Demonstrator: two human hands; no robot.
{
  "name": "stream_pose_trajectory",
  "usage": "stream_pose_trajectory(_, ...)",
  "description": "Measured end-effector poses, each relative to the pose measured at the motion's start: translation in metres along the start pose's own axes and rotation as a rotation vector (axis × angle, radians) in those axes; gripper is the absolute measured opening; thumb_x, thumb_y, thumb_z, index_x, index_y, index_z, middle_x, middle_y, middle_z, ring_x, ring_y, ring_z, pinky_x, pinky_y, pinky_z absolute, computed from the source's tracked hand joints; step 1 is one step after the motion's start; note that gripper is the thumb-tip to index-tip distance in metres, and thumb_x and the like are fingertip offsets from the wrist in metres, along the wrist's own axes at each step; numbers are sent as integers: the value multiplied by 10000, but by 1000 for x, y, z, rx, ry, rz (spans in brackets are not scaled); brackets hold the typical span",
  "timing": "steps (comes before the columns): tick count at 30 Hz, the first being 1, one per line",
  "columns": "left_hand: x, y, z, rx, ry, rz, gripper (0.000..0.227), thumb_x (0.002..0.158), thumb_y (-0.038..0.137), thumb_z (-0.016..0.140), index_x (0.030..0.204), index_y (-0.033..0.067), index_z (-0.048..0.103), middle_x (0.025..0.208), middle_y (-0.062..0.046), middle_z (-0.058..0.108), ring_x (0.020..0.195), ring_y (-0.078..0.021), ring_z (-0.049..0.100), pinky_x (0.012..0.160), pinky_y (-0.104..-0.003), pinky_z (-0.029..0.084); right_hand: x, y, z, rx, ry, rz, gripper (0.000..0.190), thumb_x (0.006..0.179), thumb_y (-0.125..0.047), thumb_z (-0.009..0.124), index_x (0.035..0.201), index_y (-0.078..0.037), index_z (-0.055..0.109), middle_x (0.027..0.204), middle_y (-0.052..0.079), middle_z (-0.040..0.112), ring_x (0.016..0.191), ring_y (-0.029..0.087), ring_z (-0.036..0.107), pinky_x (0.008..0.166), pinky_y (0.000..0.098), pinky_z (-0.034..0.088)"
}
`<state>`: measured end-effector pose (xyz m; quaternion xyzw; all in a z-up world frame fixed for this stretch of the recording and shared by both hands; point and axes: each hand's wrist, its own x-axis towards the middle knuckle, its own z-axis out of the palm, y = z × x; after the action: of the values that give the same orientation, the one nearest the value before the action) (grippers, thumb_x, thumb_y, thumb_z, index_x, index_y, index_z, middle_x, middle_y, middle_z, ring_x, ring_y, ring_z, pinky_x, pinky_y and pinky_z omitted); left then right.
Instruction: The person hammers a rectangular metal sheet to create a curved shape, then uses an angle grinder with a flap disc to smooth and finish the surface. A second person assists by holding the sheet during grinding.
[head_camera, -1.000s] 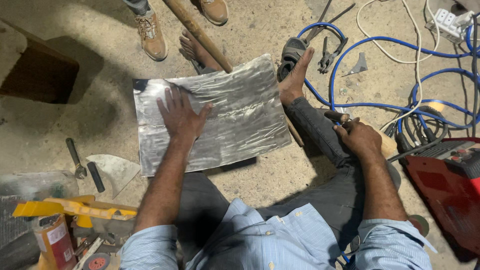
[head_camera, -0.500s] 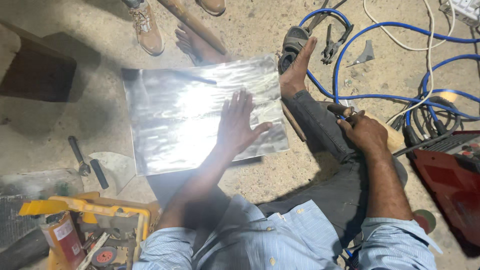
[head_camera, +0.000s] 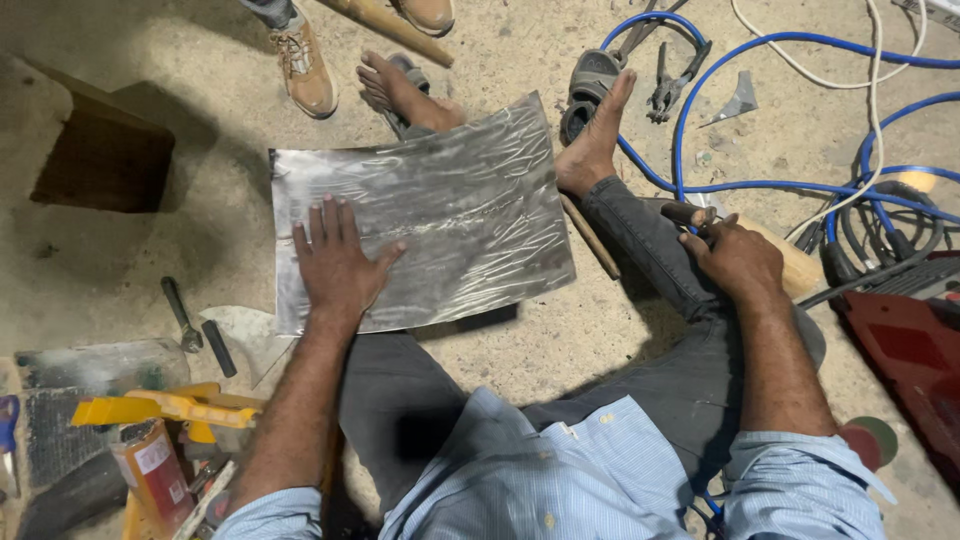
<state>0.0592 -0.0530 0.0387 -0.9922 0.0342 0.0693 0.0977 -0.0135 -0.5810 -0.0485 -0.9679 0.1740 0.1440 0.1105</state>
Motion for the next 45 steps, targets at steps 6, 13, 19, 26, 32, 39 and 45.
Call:
stream_pose_trajectory(6, -3, 62, 17, -172, -124, 67, 1167, 875, 895, 209, 1618, 4, 80, 1707, -221, 22, 1583, -356, 10, 1256, -504, -6, 10, 12, 10, -19, 32, -2, 676, 964, -665, 643, 1247, -55, 717, 1047, 228, 759, 1002, 402, 712, 825, 511, 553)
stream_pose_trajectory(13, -49, 96, 9, -322, 78, 389, 1127, 863, 800, 546, 1585, -6, 234, 1681, -244, 184, 1574, -392, 125, 1274, -536, 92, -35, -27, -30, 332, 400, -63, 346, 1050, -418, 736, 1157, -93, 785, 1015, 183, 759, 905, 355, 722, 794, 472, 562)
stream_pose_trajectory(19, -71, 95, 10, -80, 98, 573, 1061, 825, 715, 624, 1582, 73, 251, 1661, -222, 214, 1528, -388, 159, 1228, -553, 98, -63, -122, -108, 496, 853, -561, 232, 986, -206, 815, 1171, -77, 759, 1131, 126, 715, 1083, 313, 691, 954, 421, 556)
stream_pose_trajectory(26, -83, 84, 21, -260, 108, 643, 1028, 803, 727, 636, 1549, 105, 300, 1634, -217, 203, 1515, -392, 155, 1210, -560, 93, -34, -247, -177, 211, 868, -841, 611, 979, -387, 825, 1461, -135, 546, 1483, 177, 515, 1372, 367, 518, 1124, 508, 466)
stream_pose_trajectory(32, -123, 68, 13, -465, 69, 732, 1032, 790, 734, 676, 1513, 48, 409, 1632, -213, 305, 1537, -384, 205, 1236, -549, 125, 13, -327, -189, 302, 570, -713, 879, 896, -420, 855, 1560, -118, 365, 1560, 230, 370, 1430, 399, 361, 1125, 571, 355)
stream_pose_trajectory(39, -149, 74, 28, -492, -24, 686, 989, 803, 714, 661, 1502, 55, 426, 1613, -211, 308, 1501, -397, 223, 1208, -556, 136, 14, -363, -182, 516, 239, -595, 479, 941, -375, 737, 1327, -118, 617, 1051, 91, 751, 876, 193, 725, 812, 387, 580)
stream_pose_trajectory(45, -125, 75, 21, -296, -54, 488, 1050, 844, 860, 408, 1553, 89, 343, 1641, -181, 246, 1520, -364, 175, 1216, -558, 97, -55, -317, -180, 841, 93, -676, 281, 1026, -361, 706, 961, -90, 664, 684, -16, 522, 564, 82, 446, 501, 300, 377)
